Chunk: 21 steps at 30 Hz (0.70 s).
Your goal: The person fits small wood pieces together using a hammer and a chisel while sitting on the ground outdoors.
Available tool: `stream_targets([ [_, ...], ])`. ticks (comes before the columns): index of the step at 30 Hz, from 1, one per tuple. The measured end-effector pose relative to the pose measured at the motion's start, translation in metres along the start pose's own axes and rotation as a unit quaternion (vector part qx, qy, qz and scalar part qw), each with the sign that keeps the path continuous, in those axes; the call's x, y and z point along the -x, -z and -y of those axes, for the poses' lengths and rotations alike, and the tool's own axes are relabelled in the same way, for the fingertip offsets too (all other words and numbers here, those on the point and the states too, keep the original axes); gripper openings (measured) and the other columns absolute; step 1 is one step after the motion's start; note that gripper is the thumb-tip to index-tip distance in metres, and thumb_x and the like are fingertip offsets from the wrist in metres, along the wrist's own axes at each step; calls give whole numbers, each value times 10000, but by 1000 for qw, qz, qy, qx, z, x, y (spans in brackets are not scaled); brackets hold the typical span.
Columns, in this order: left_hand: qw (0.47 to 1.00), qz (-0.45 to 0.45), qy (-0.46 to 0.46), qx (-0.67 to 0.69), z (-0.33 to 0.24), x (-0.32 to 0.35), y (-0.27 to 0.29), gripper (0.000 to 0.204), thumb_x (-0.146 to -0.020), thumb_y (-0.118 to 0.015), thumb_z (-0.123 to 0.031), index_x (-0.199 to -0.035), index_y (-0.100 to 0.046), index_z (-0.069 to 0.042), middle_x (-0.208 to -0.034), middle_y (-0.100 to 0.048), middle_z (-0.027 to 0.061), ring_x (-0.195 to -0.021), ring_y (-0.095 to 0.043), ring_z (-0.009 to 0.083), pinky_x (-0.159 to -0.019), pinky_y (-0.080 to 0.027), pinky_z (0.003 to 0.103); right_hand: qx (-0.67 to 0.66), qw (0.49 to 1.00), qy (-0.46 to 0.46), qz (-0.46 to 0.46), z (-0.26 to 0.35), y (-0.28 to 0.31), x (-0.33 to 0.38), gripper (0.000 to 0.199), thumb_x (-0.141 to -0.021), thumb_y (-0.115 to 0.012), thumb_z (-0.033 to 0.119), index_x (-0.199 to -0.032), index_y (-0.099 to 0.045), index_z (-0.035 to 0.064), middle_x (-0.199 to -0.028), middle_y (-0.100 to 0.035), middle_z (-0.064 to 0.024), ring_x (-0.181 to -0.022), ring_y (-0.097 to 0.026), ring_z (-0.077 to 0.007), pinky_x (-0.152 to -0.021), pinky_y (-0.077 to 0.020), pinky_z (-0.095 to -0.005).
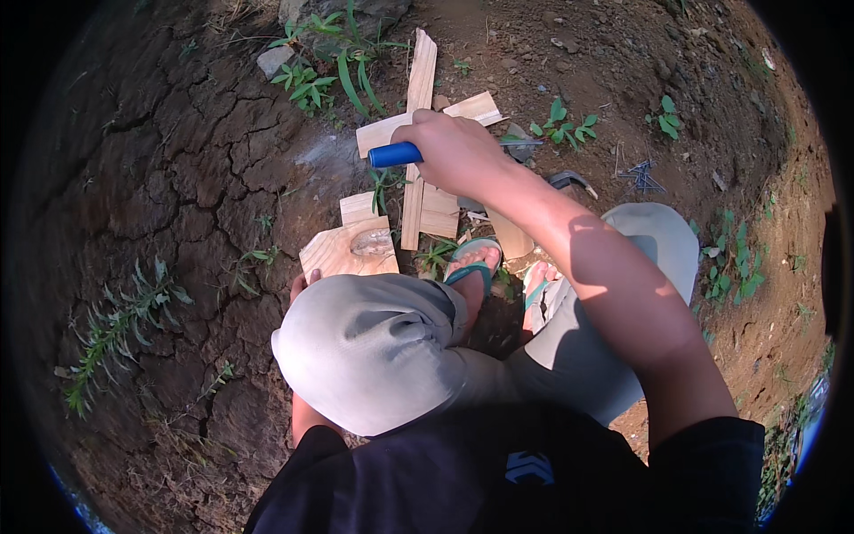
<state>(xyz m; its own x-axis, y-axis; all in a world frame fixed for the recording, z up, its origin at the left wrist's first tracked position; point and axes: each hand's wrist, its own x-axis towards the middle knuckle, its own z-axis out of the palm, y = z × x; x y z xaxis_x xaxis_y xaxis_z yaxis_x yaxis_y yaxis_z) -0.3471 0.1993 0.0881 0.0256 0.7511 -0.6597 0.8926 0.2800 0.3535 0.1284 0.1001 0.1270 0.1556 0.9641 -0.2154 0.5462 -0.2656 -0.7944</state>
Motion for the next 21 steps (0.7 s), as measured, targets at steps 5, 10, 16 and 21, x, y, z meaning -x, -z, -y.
stream_targets([
  [5,998,-57,-19,-14,4,-13,-13,301,-1005,-664,-282,-1074,-695,9,-898,-700,49,-782,-620,118,-697,-512,300,3,999,-21,-48,1,19,-1,349,-818,-669,62,-1153,-721,147,-954,-708,-153,-915,-710,-370,-815,-562,-493],
  [10,931,-285,-225,-27,-2,-52,-44,259,-995,-676,-244,-1096,-691,-7,-902,-694,37,-785,-625,119,-684,-511,300,-1,985,-114,-128,-2,70,-6,328,-857,-670,143,-1184,-698,123,-944,-739,-188,-902,-721,-389,-852,-563,-504],
  [16,975,73,-173,117,-135,-61,-112,301,-937,-711,-115,-1225,-642,-60,-948,-675,17,-792,-625,101,-665,-505,273,-34,940,-168,-296,-35,103,-9,306,-877,-636,138,-1178,-685,105,-949,-743,-207,-931,-724,-401,-854,-564,-514],
  [21,959,165,-231,-10,-154,-67,-161,391,-910,-741,-98,-1273,-603,-50,-1111,-621,72,-828,-623,107,-723,-526,282,-27,974,-165,-150,-6,98,1,310,-827,-682,137,-1133,-705,92,-939,-748,-193,-908,-735,-378,-837,-572,-490],
])
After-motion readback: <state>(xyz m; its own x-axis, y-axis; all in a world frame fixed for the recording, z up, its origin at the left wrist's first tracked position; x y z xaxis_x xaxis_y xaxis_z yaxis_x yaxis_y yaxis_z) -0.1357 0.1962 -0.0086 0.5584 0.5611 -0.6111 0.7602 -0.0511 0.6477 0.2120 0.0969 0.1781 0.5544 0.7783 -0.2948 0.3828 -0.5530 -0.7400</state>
